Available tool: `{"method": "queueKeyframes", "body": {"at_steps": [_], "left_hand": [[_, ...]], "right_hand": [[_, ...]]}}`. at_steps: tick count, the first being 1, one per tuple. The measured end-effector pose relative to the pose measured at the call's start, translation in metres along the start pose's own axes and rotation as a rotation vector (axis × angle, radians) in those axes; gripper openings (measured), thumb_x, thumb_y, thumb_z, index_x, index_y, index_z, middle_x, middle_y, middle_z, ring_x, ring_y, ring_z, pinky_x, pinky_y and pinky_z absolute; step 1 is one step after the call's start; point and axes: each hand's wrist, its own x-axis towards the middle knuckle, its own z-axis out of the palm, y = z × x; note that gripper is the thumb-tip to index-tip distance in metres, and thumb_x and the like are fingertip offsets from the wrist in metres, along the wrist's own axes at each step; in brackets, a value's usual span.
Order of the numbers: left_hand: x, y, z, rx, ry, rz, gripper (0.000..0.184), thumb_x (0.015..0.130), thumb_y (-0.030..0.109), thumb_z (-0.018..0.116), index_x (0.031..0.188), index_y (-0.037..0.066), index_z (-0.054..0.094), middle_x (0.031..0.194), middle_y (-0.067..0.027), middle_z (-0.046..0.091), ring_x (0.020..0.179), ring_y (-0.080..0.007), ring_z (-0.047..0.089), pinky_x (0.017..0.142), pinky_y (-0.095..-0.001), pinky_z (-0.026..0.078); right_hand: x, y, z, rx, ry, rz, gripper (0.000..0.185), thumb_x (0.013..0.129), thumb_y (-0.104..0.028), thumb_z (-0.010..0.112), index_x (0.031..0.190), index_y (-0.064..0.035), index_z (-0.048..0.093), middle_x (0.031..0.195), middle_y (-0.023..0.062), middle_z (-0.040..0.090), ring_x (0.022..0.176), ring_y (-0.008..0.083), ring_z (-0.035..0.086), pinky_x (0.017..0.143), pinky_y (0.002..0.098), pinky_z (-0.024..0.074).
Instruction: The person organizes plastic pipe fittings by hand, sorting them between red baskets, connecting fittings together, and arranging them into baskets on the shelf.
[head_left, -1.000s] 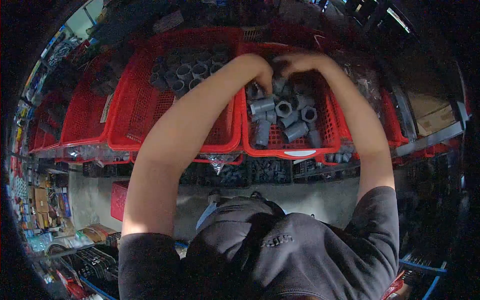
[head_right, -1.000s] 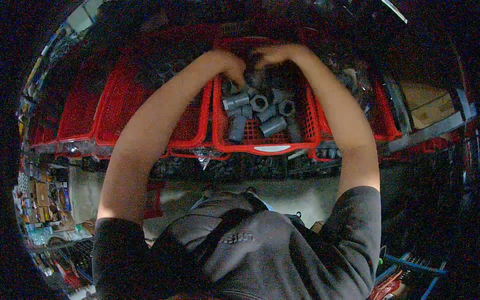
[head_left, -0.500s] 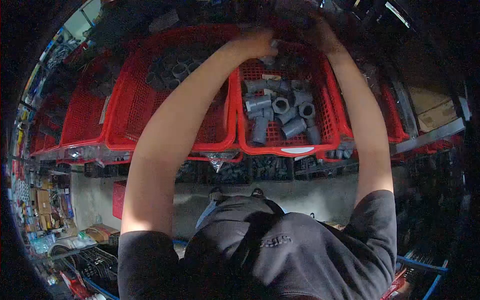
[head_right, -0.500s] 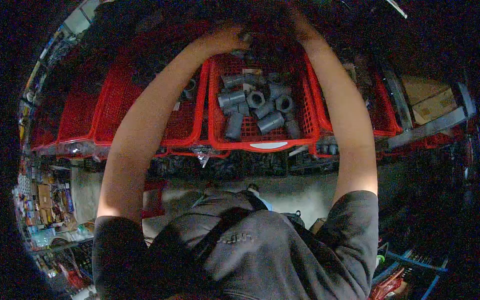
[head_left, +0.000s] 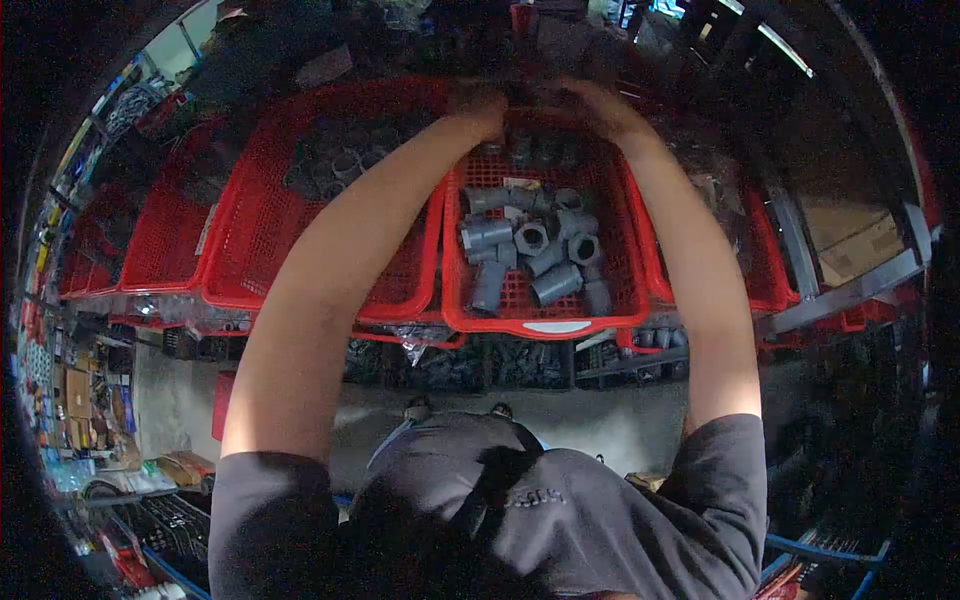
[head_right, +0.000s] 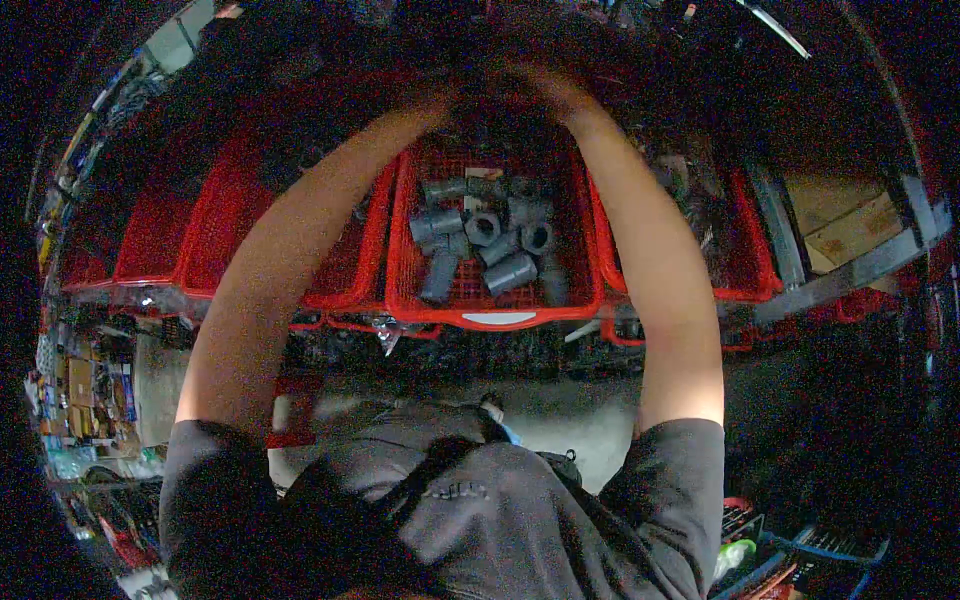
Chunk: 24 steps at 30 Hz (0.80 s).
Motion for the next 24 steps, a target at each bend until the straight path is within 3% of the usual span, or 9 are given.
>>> {"method": "queueKeyframes", "body": {"at_steps": [2,3,5,9,11,15,17,24], "left_hand": [[0.058,-0.031,0.062,-0.91,0.226,0.201,0.035,0.078,0.019,0.047,0.111,0.007,0.045,0.111,-0.0132,0.046,0.099,-0.028,0.045,0.085,-0.0363,0.037],[0.053,-0.025,0.061,-0.906,0.227,0.197,0.035,0.078,0.019,0.047,0.111,0.007,0.045,0.111,-0.0132,0.046,0.099,-0.028,0.045,0.085,-0.0363,0.037],[0.037,-0.003,0.056,-0.438,0.389,0.085,0.031,0.082,0.021,0.042,0.109,0.006,0.046,0.11,-0.0126,0.047,0.097,-0.027,0.045,0.084,-0.0364,0.036],[0.047,-0.01,0.061,-0.415,0.289,0.049,0.033,0.082,0.022,0.04,0.11,0.006,0.045,0.111,-0.0128,0.046,0.098,-0.0267,0.044,0.085,-0.0368,0.036],[0.05,-0.01,0.064,-0.406,0.225,0.032,0.034,0.083,0.023,0.039,0.111,0.006,0.045,0.111,-0.013,0.046,0.099,-0.0265,0.043,0.085,-0.0371,0.035],[0.027,0.0,0.045,-0.519,0.279,-0.038,0.034,0.083,0.024,0.038,0.112,0.007,0.043,0.113,-0.0133,0.045,0.101,-0.0259,0.042,0.086,-0.0369,0.035],[0.012,0.004,0.028,-0.337,0.175,-0.066,0.035,0.083,0.024,0.036,0.114,0.007,0.042,0.113,-0.0135,0.044,0.103,-0.0254,0.041,0.088,-0.0365,0.033],[-0.008,0.01,0.012,-0.156,0.259,0.003,0.035,0.084,0.022,0.033,0.113,0.007,0.042,0.114,-0.0142,0.043,0.102,-0.0278,0.043,0.087,-0.0369,0.035]], "right_hand": [[-0.006,-0.005,0.006,-0.283,-0.06,-0.093,0.027,0.081,-0.019,0.046,0.099,-0.0009,0.052,0.104,0.0097,0.051,0.097,0.0226,0.048,0.084,0.0339,0.0408],[0.0,0.0,-0.003,-0.28,-0.064,-0.095,0.027,0.081,-0.019,0.046,0.099,-0.0009,0.052,0.104,0.0097,0.051,0.097,0.0226,0.048,0.084,0.0339,0.0408],[0.014,0.011,-0.021,-0.243,-0.076,-0.068,0.025,0.08,-0.018,0.047,0.098,-0.0004,0.054,0.103,0.0098,0.051,0.095,0.0208,0.05,0.084,0.0334,0.0408],[0.001,-0.002,0.011,-0.402,-0.032,-0.053,0.028,0.078,-0.017,0.05,0.101,-0.0017,0.052,0.104,0.01,0.051,0.095,0.0194,0.049,0.085,0.0331,0.0403],[-0.023,-0.019,0.048,-0.502,0.192,-0.042,0.04,0.071,-0.021,0.059,0.105,-0.0033,0.049,0.103,0.0097,0.052,0.094,0.0198,0.05,0.083,0.0324,0.0395],[0.013,0.007,0.0,-0.863,0.058,-0.028,0.053,0.061,-0.023,0.066,0.107,-0.0039,0.047,0.102,0.0102,0.052,0.093,0.0213,0.049,0.081,0.0317,0.0388],[0.025,0.018,-0.011,-1.026,-0.075,-0.204,0.057,0.056,-0.022,0.067,0.106,-0.0031,0.048,0.103,0.0117,0.052,0.092,0.023,0.049,0.08,0.0313,0.038],[0.014,0.013,0.004,-1.147,-0.017,-0.312,0.055,0.056,-0.02,0.066,0.105,-0.003,0.049,0.103,0.0115,0.052,0.094,0.0226,0.048,0.083,0.0311,0.0368]]}}
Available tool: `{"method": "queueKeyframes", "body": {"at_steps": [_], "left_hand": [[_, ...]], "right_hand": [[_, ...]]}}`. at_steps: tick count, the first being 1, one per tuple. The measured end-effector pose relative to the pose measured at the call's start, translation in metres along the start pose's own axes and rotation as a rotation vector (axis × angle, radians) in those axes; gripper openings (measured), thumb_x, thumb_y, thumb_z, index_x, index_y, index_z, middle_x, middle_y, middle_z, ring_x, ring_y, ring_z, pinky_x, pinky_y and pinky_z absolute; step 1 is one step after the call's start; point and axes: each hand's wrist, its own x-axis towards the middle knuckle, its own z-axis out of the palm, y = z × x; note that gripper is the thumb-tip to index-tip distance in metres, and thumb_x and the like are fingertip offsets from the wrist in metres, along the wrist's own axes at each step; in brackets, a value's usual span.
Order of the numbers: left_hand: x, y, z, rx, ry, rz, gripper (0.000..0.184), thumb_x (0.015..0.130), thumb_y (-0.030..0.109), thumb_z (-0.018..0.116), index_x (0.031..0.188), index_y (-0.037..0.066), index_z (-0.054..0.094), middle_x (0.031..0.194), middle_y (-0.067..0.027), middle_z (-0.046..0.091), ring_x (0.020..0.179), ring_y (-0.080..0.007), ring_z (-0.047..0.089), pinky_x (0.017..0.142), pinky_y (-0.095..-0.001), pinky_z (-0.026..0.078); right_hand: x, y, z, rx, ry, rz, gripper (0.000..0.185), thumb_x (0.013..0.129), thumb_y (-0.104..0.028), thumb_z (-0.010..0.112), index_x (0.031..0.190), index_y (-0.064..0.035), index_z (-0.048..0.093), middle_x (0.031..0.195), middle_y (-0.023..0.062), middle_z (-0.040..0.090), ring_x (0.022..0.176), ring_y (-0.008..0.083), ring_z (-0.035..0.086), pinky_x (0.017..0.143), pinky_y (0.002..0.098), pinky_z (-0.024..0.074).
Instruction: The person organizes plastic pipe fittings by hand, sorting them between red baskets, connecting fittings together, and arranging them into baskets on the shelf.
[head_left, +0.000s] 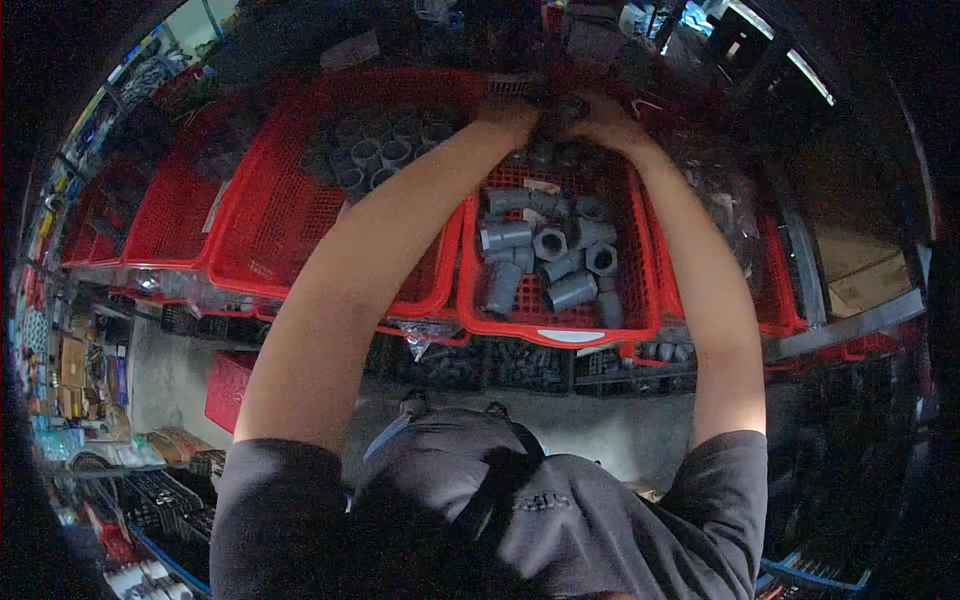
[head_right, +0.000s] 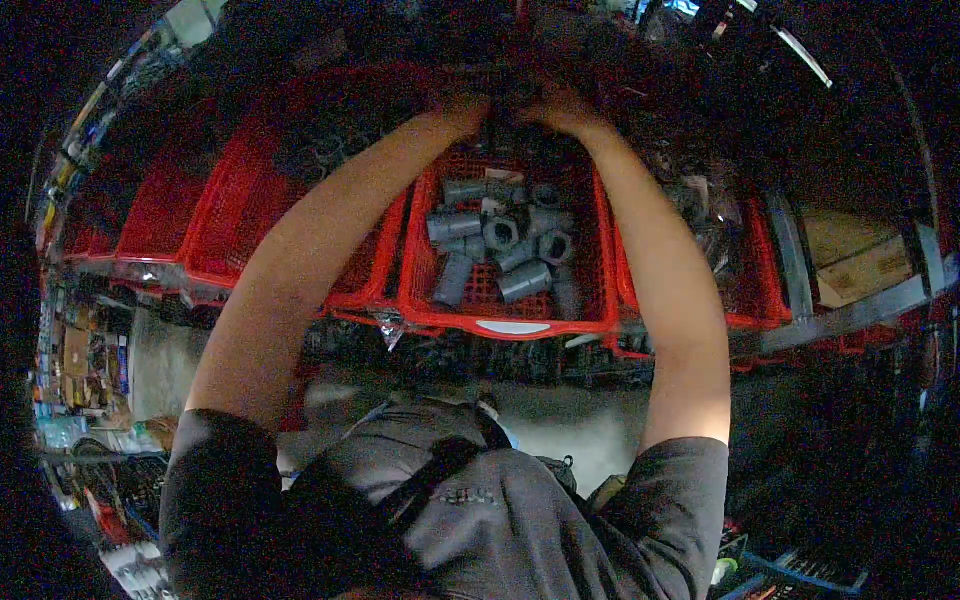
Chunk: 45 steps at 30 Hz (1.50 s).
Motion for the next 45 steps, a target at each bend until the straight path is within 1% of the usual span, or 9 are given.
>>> {"method": "queueKeyframes", "body": {"at_steps": [3,11,21,24,30,32,38,42,45], "left_hand": [[-0.006,0.004,-0.016,-0.089,0.004,-0.039,0.033,0.083,0.021,0.033,0.11,0.006,0.045,0.112,-0.0154,0.045,0.099,-0.0293,0.045,0.086,-0.0376,0.036],[0.006,-0.025,-0.033,-0.156,0.2,0.373,0.027,0.071,0.024,0.051,0.094,0.01,0.057,0.098,-0.0129,0.054,0.086,-0.0288,0.053,0.073,-0.0382,0.043],[-0.011,-0.003,-0.043,-0.307,0.162,0.166,0.029,0.068,0.016,0.047,0.095,0.006,0.055,0.092,-0.0166,0.055,0.083,-0.0308,0.054,0.071,-0.0396,0.043],[0.0,-0.005,-0.027,-0.34,-0.054,0.296,0.029,0.068,0.016,0.049,0.094,0.005,0.055,0.09,-0.0171,0.056,0.08,-0.0288,0.055,0.07,-0.0379,0.043],[0.001,0.013,-0.007,-0.119,-0.703,0.355,0.035,0.068,0.021,0.055,0.098,0.004,0.054,0.094,-0.0147,0.056,0.081,-0.0259,0.054,0.07,-0.0361,0.043],[-0.024,0.023,-0.03,-0.165,-1.024,0.085,0.044,0.064,0.031,0.061,0.098,0.005,0.055,0.099,-0.0125,0.054,0.086,-0.0259,0.053,0.073,-0.0367,0.043],[-0.028,0.03,-0.023,0.076,-1.006,0.288,0.06,0.054,0.04,0.068,0.101,0.005,0.054,0.104,-0.0117,0.052,0.09,-0.0256,0.052,0.075,-0.0378,0.042],[-0.03,0.03,-0.036,0.128,-0.971,0.306,0.058,0.055,0.039,0.068,0.099,0.005,0.055,0.1,-0.0118,0.054,0.087,-0.0251,0.053,0.073,-0.0372,0.042],[-0.027,0.019,-0.051,-0.225,-0.701,0.167,0.054,0.056,0.037,0.066,0.097,0.003,0.056,0.094,-0.0125,0.057,0.082,-0.0246,0.054,0.07,-0.0356,0.043]], "right_hand": [[0.001,0.001,0.003,0.044,-0.086,0.208,0.056,0.055,-0.021,0.067,0.105,-0.0027,0.049,0.104,0.0113,0.051,0.096,0.0229,0.047,0.084,0.0316,0.0361],[-0.002,-0.01,0.006,0.189,-0.027,-0.099,0.059,0.056,-0.029,0.07,0.105,-0.0032,0.049,0.103,0.0127,0.052,0.098,0.0238,0.047,0.084,0.0334,0.0361],[-0.007,-0.005,0.0,-0.36,-0.292,-0.206,0.054,0.057,-0.022,0.065,0.105,-0.0038,0.049,0.097,0.0126,0.056,0.091,0.0281,0.051,0.081,0.0351,0.0388],[-0.01,-0.01,-0.013,-0.442,-0.608,0.096,0.053,0.056,-0.019,0.064,0.104,-0.0034,0.049,0.099,0.0142,0.054,0.091,0.0302,0.051,0.078,0.0374,0.0409],[-0.013,0.0,0.001,-0.735,-0.314,0.2,0.043,0.059,-0.012,0.058,0.101,-0.0054,0.053,0.101,0.0152,0.053,0.092,0.0303,0.051,0.077,0.0394,0.0413],[-0.013,0.005,0.007,-0.82,-0.179,0.238,0.042,0.06,-0.01,0.056,0.101,-0.0065,0.053,0.102,0.0151,0.053,0.093,0.03,0.05,0.078,0.0394,0.0407],[-0.021,0.0,0.01,-1.091,-0.169,0.144,0.037,0.065,-0.013,0.051,0.102,-0.0093,0.053,0.105,0.0126,0.051,0.099,0.0273,0.048,0.082,0.0389,0.0381],[-0.012,0.011,0.005,-0.823,-0.186,0.157,0.038,0.065,-0.021,0.055,0.1,-0.0085,0.053,0.101,0.0124,0.054,0.093,0.0265,0.051,0.078,0.0373,0.0403],[-0.002,0.007,0.023,-0.353,-0.736,0.059,0.045,0.061,-0.03,0.06,0.099,-0.0069,0.053,0.097,0.0133,0.055,0.086,0.0269,0.053,0.073,0.0363,0.0412]]}}
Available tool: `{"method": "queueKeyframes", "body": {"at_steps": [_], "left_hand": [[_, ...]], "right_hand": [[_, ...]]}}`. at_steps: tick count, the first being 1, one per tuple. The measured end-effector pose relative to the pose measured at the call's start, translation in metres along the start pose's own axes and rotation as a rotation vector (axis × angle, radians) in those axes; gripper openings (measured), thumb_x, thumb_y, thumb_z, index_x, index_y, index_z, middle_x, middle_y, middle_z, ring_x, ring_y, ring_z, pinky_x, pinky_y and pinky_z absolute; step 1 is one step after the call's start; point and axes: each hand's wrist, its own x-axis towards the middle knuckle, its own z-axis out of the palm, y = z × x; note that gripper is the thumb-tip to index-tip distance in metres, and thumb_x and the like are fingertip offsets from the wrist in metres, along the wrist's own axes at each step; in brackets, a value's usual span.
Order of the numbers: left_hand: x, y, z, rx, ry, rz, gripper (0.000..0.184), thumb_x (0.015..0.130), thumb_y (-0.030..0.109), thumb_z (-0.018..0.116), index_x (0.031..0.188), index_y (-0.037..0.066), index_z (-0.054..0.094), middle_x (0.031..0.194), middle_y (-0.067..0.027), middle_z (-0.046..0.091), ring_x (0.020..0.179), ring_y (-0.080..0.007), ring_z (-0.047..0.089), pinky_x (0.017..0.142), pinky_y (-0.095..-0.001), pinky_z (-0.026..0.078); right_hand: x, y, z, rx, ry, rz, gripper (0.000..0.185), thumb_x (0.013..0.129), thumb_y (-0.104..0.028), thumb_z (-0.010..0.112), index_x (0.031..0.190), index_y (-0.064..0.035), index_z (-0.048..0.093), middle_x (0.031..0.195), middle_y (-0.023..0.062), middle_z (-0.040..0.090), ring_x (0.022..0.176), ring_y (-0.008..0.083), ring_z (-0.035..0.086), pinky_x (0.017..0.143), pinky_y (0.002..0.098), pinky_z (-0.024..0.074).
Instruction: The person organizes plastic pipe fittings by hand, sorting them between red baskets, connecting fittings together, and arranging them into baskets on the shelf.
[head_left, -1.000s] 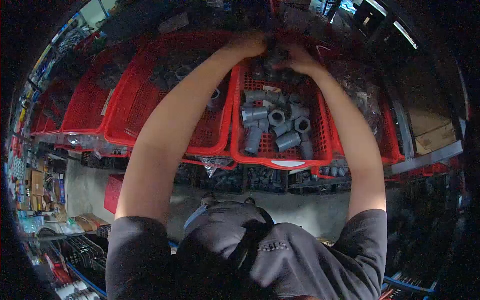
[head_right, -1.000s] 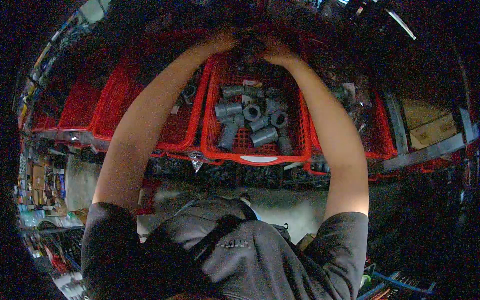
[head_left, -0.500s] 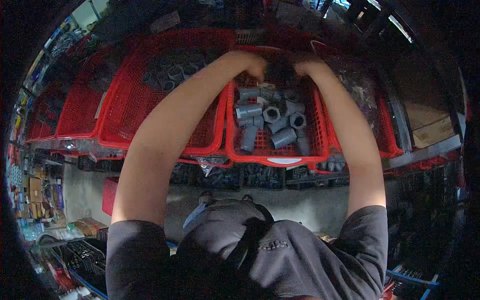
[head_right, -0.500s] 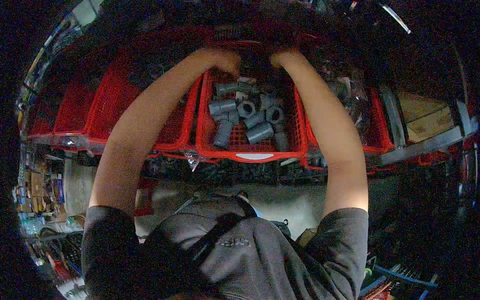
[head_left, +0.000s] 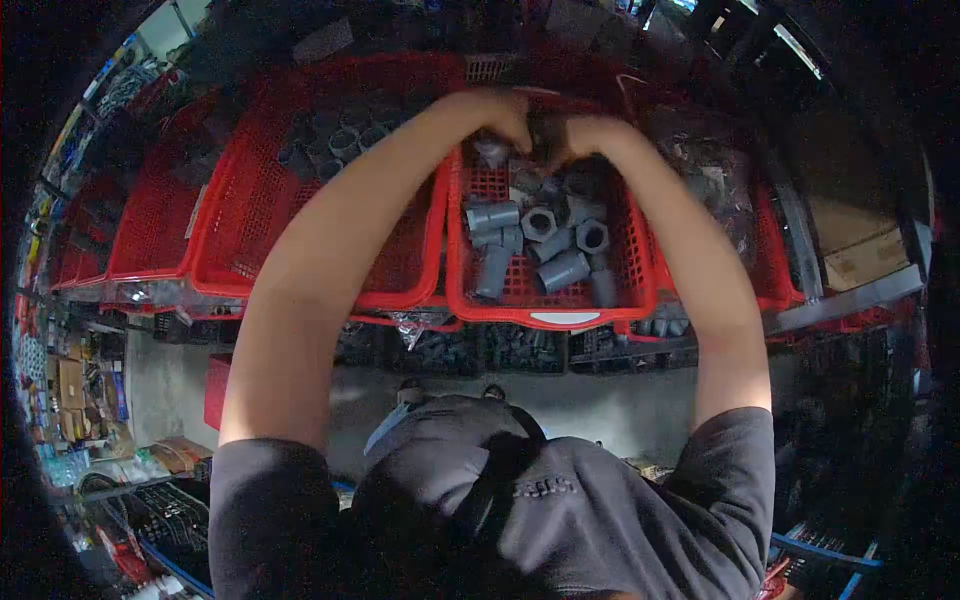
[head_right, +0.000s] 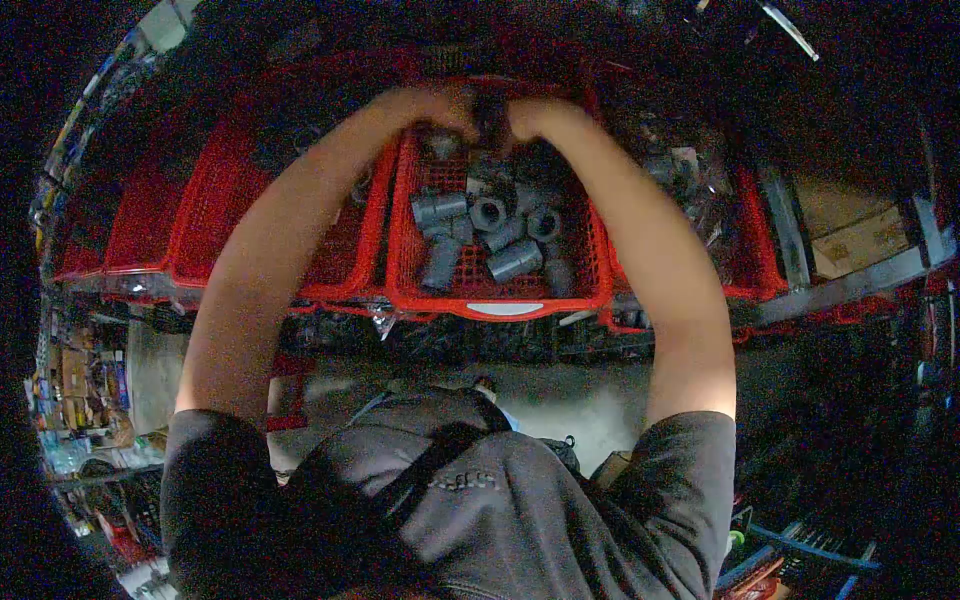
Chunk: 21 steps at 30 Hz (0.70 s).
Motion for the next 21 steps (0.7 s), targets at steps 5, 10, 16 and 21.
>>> {"method": "queueKeyframes", "body": {"at_steps": [5,10,16,21], "left_hand": [[0.009,-0.02,-0.003,-0.001,0.668,0.13,0.046,0.058,0.032,0.063,0.092,0.001,0.057,0.086,-0.0165,0.057,0.077,-0.0266,0.055,0.069,-0.0359,0.043],[0.005,-0.019,-0.005,0.09,0.677,0.097,0.064,0.061,0.033,0.063,0.115,0.007,0.04,0.107,-0.0182,0.048,0.095,-0.033,0.048,0.08,-0.0396,0.041],[0.02,-0.024,0.003,-0.038,0.936,0.151,0.047,0.06,0.034,0.063,0.094,0.002,0.054,0.092,-0.0174,0.055,0.084,-0.0299,0.053,0.072,-0.0388,0.043],[0.019,-0.028,-0.004,-0.009,0.801,0.146,0.045,0.062,0.035,0.061,0.093,0.003,0.054,0.094,-0.0163,0.054,0.085,-0.0295,0.053,0.072,-0.0385,0.043]], "right_hand": [[0.013,-0.015,0.02,-0.246,-0.223,-0.009,0.053,0.061,-0.035,0.062,0.103,-0.0052,0.049,0.098,0.014,0.054,0.084,0.0273,0.052,0.072,0.0366,0.041],[0.006,-0.022,0.022,-0.176,-0.216,-0.068,0.064,0.059,-0.037,0.064,0.111,-0.0064,0.042,0.105,0.0134,0.05,0.091,0.0288,0.049,0.075,0.0358,0.04],[-0.004,-0.034,0.009,-0.1,-0.326,-0.105,0.073,0.055,-0.032,0.066,0.118,-0.0083,0.037,0.111,0.0145,0.047,0.095,0.0272,0.048,0.079,0.0349,0.0388],[-0.013,-0.011,-0.015,-0.078,-0.293,0.128,0.069,0.053,-0.03,0.065,0.114,-0.0087,0.042,0.106,0.0132,0.05,0.095,0.0238,0.049,0.079,0.0339,0.0388]]}}
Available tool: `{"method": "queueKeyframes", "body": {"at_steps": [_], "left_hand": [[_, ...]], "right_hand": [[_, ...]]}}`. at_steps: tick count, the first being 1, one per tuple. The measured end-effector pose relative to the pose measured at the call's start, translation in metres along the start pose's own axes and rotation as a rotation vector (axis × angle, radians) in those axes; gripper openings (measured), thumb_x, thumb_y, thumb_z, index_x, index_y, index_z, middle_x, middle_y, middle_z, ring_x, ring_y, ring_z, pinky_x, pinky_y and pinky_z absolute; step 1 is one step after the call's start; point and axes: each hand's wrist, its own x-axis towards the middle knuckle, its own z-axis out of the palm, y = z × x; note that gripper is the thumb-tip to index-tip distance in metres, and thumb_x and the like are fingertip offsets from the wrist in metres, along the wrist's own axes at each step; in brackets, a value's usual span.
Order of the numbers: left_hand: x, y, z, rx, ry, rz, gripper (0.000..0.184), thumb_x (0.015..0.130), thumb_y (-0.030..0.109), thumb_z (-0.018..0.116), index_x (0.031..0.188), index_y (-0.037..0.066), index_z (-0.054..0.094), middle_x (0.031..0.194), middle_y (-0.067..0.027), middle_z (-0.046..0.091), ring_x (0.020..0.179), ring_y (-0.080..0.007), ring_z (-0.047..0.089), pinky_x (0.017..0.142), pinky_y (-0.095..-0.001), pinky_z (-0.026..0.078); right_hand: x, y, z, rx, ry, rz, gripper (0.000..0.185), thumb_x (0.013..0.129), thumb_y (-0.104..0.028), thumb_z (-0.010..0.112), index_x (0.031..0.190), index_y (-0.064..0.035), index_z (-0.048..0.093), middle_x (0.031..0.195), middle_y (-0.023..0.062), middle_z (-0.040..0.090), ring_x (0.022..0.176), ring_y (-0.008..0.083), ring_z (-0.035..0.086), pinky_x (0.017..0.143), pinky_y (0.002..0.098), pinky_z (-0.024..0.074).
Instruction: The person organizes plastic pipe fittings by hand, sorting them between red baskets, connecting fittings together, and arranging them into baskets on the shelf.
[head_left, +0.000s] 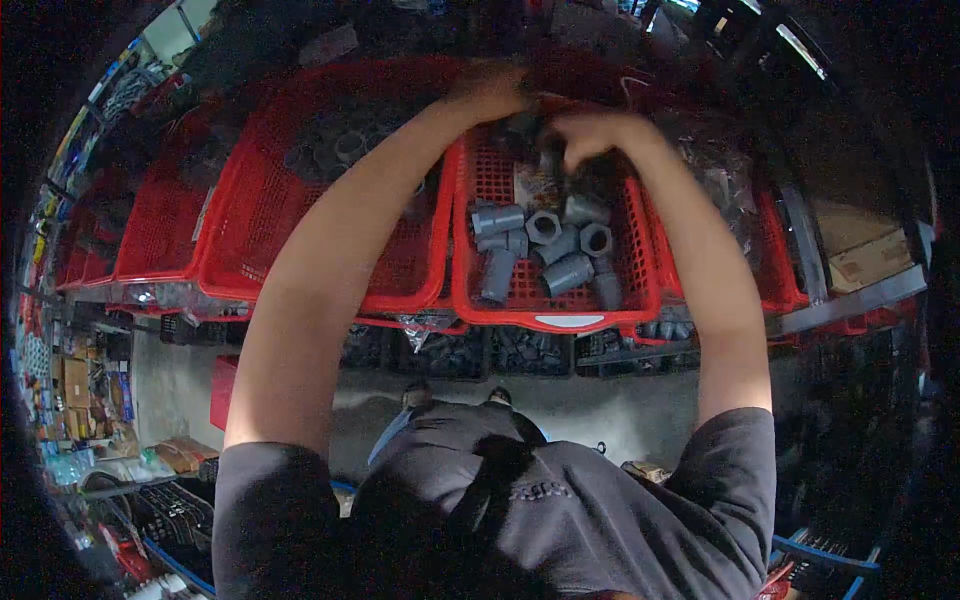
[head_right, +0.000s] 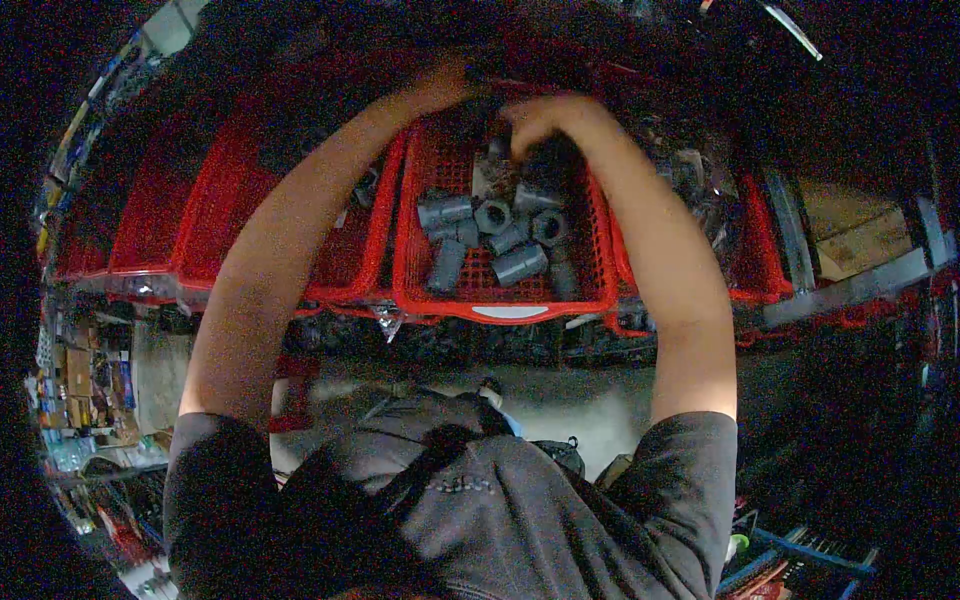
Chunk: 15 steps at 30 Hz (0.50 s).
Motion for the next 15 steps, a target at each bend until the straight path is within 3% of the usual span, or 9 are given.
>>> {"method": "queueKeyframes", "body": {"at_steps": [2,3,5,9,11,12,15], "left_hand": [[0.014,-0.022,0.029,-0.085,0.109,0.186,0.043,0.063,0.035,0.06,0.093,0.004,0.054,0.093,-0.0158,0.055,0.085,-0.0296,0.053,0.073,-0.0384,0.042],[0.016,-0.021,0.034,-0.088,0.109,0.186,0.043,0.063,0.035,0.06,0.093,0.004,0.054,0.093,-0.0158,0.055,0.085,-0.0296,0.053,0.073,-0.0384,0.042],[0.006,0.011,0.021,0.101,-0.215,0.074,0.043,0.063,0.034,0.061,0.093,0.004,0.054,0.093,-0.0156,0.055,0.085,-0.0303,0.053,0.073,-0.0387,0.042],[0.005,0.034,0.033,0.019,-0.229,0.098,0.042,0.062,0.03,0.063,0.094,0.004,0.054,0.092,-0.0163,0.055,0.085,-0.0308,0.053,0.073,-0.0392,0.042],[0.004,0.038,0.031,-0.065,-0.291,0.19,0.043,0.06,0.025,0.065,0.096,0.004,0.054,0.093,-0.0172,0.054,0.086,-0.031,0.052,0.072,-0.0391,0.042],[0.005,0.038,0.031,-0.067,-0.292,0.193,0.043,0.06,0.025,0.065,0.096,0.004,0.054,0.093,-0.0172,0.054,0.086,-0.031,0.052,0.072,-0.0391,0.042],[0.015,0.016,0.059,-0.133,-0.285,0.253,0.044,0.059,0.022,0.066,0.096,0.004,0.054,0.094,-0.0174,0.054,0.087,-0.0312,0.051,0.073,-0.0389,0.043]], "right_hand": [[-0.009,0.023,-0.001,0.249,0.287,-0.03,0.064,0.051,-0.029,0.065,0.109,-0.0075,0.048,0.1,0.0124,0.054,0.091,0.023,0.051,0.078,0.0331,0.04],[-0.017,0.029,-0.004,0.249,0.285,-0.028,0.064,0.051,-0.029,0.065,0.109,-0.0075,0.048,0.1,0.0124,0.054,0.091,0.023,0.051,0.078,0.0331,0.04],[-0.049,0.023,-0.017,0.145,0.469,-0.06,0.063,0.05,-0.028,0.067,0.106,-0.0055,0.049,0.093,0.0128,0.056,0.086,0.0242,0.053,0.076,0.0327,0.0413],[-0.065,0.015,-0.02,0.104,0.511,-0.099,0.06,0.052,-0.026,0.068,0.105,-0.0048,0.049,0.093,0.0127,0.057,0.083,0.0244,0.054,0.076,0.0321,0.0418],[-0.072,0.006,-0.023,0.412,0.329,0.012,0.059,0.055,-0.026,0.068,0.106,-0.0056,0.048,0.094,0.0121,0.056,0.085,0.0242,0.053,0.076,0.032,0.0414],[-0.071,0.01,-0.022,0.414,0.329,0.016,0.059,0.055,-0.026,0.068,0.106,-0.0056,0.048,0.094,0.0121,0.056,0.085,0.0242,0.053,0.076,0.032,0.0414],[-0.059,0.025,-0.018,0.404,0.362,-0.123,0.059,0.055,-0.027,0.069,0.105,-0.0046,0.048,0.093,0.0115,0.056,0.086,0.0241,0.053,0.077,0.0326,0.0412]]}}
